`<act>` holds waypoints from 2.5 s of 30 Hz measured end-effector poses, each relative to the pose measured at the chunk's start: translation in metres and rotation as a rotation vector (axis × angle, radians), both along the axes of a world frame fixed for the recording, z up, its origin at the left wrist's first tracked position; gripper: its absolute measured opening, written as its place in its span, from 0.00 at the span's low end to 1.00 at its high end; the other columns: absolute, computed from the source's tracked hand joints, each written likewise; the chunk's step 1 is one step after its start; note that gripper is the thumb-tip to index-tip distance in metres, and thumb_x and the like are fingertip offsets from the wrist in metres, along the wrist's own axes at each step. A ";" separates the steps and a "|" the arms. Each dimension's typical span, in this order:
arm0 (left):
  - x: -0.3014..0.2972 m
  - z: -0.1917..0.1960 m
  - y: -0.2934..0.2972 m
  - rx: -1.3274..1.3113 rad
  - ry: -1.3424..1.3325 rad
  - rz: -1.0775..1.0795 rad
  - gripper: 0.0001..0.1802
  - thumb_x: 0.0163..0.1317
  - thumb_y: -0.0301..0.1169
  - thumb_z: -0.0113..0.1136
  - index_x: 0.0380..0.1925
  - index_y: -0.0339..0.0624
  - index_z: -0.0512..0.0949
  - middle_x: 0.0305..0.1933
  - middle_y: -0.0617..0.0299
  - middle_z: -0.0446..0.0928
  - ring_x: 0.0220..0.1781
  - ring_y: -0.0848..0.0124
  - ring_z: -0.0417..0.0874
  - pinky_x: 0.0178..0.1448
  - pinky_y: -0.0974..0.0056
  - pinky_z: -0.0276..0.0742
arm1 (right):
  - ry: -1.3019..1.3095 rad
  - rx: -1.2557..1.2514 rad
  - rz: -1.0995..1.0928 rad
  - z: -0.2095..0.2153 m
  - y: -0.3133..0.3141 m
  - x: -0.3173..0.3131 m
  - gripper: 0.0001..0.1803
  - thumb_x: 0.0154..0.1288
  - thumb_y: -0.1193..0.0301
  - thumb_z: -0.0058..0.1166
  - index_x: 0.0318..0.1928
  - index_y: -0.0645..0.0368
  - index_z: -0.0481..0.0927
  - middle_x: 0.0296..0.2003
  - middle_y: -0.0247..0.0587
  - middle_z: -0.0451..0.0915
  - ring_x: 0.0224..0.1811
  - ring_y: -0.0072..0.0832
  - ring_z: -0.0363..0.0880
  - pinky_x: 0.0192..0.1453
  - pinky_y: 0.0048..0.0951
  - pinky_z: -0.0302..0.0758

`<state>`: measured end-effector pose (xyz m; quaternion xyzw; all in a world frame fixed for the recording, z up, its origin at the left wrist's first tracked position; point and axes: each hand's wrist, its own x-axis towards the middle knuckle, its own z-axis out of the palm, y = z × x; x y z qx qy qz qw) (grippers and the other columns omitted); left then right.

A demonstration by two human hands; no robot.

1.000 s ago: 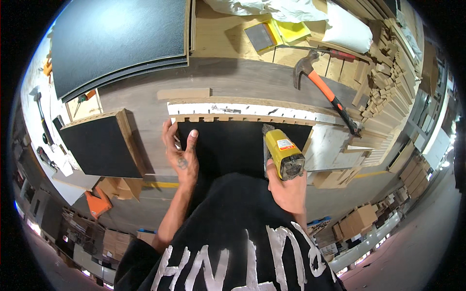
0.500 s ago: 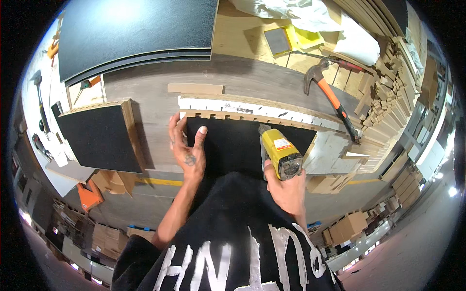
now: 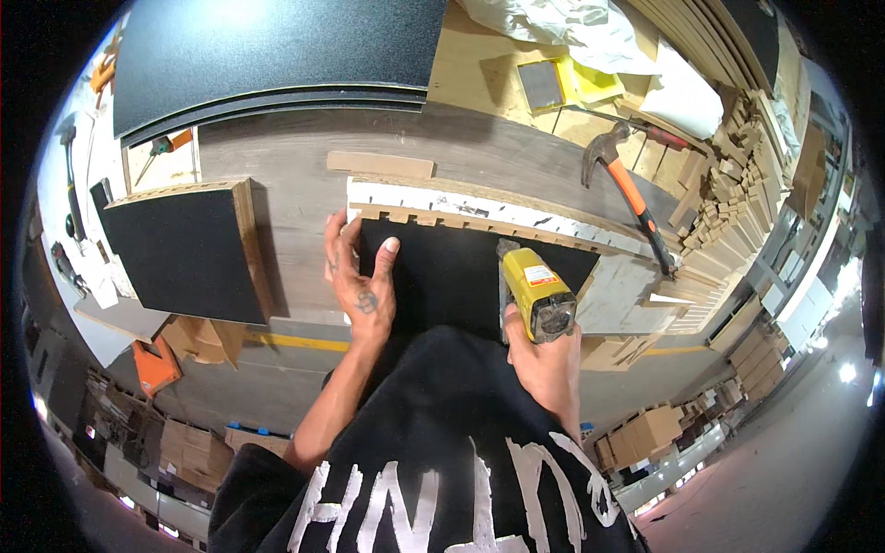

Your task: Assembling wooden slatted panels onto black boards using a pneumatic nail gun and hammer.

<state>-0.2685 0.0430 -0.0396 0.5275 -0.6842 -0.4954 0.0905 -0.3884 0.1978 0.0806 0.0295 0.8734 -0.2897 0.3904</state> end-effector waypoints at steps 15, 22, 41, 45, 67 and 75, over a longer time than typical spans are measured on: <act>0.004 0.003 -0.004 -0.090 -0.167 -0.136 0.29 0.61 0.41 0.68 0.58 0.36 0.73 0.71 0.49 0.63 0.74 0.52 0.61 0.75 0.48 0.59 | 0.137 -0.113 0.199 -0.007 -0.017 0.005 0.09 0.62 0.69 0.60 0.34 0.65 0.81 0.20 0.48 0.79 0.22 0.43 0.81 0.29 0.38 0.75; 0.006 0.002 -0.003 -0.069 -0.118 -0.108 0.29 0.61 0.41 0.68 0.58 0.36 0.74 0.70 0.50 0.63 0.74 0.51 0.61 0.74 0.47 0.60 | -0.001 -0.026 0.239 -0.005 -0.015 0.002 0.09 0.60 0.70 0.62 0.33 0.65 0.81 0.25 0.52 0.82 0.27 0.47 0.84 0.31 0.39 0.77; 0.004 0.004 -0.004 -0.109 -0.076 -0.074 0.25 0.58 0.34 0.66 0.56 0.43 0.75 0.68 0.55 0.66 0.75 0.54 0.59 0.73 0.45 0.46 | -0.023 0.053 0.267 -0.002 -0.045 0.008 0.14 0.62 0.66 0.60 0.32 0.69 0.81 0.23 0.53 0.83 0.27 0.42 0.86 0.30 0.38 0.79; 0.005 0.002 -0.004 -0.120 -0.073 -0.074 0.25 0.57 0.33 0.66 0.56 0.43 0.75 0.68 0.55 0.66 0.76 0.54 0.59 0.73 0.46 0.47 | -0.009 0.072 0.281 -0.002 -0.050 0.008 0.15 0.62 0.66 0.60 0.33 0.70 0.82 0.24 0.54 0.83 0.29 0.42 0.87 0.33 0.39 0.79; 0.008 0.003 -0.003 -0.124 -0.053 -0.045 0.25 0.59 0.37 0.67 0.55 0.42 0.75 0.67 0.53 0.68 0.75 0.53 0.61 0.73 0.45 0.48 | -0.061 0.092 0.340 -0.003 -0.067 0.011 0.15 0.64 0.66 0.60 0.42 0.67 0.82 0.32 0.52 0.85 0.37 0.41 0.87 0.42 0.38 0.79; 0.009 0.004 -0.004 -0.132 -0.036 -0.040 0.24 0.57 0.33 0.67 0.55 0.43 0.75 0.67 0.52 0.67 0.74 0.52 0.62 0.72 0.45 0.48 | -0.087 0.177 0.372 0.001 -0.078 0.011 0.16 0.63 0.63 0.60 0.42 0.65 0.82 0.33 0.53 0.84 0.39 0.43 0.86 0.45 0.39 0.78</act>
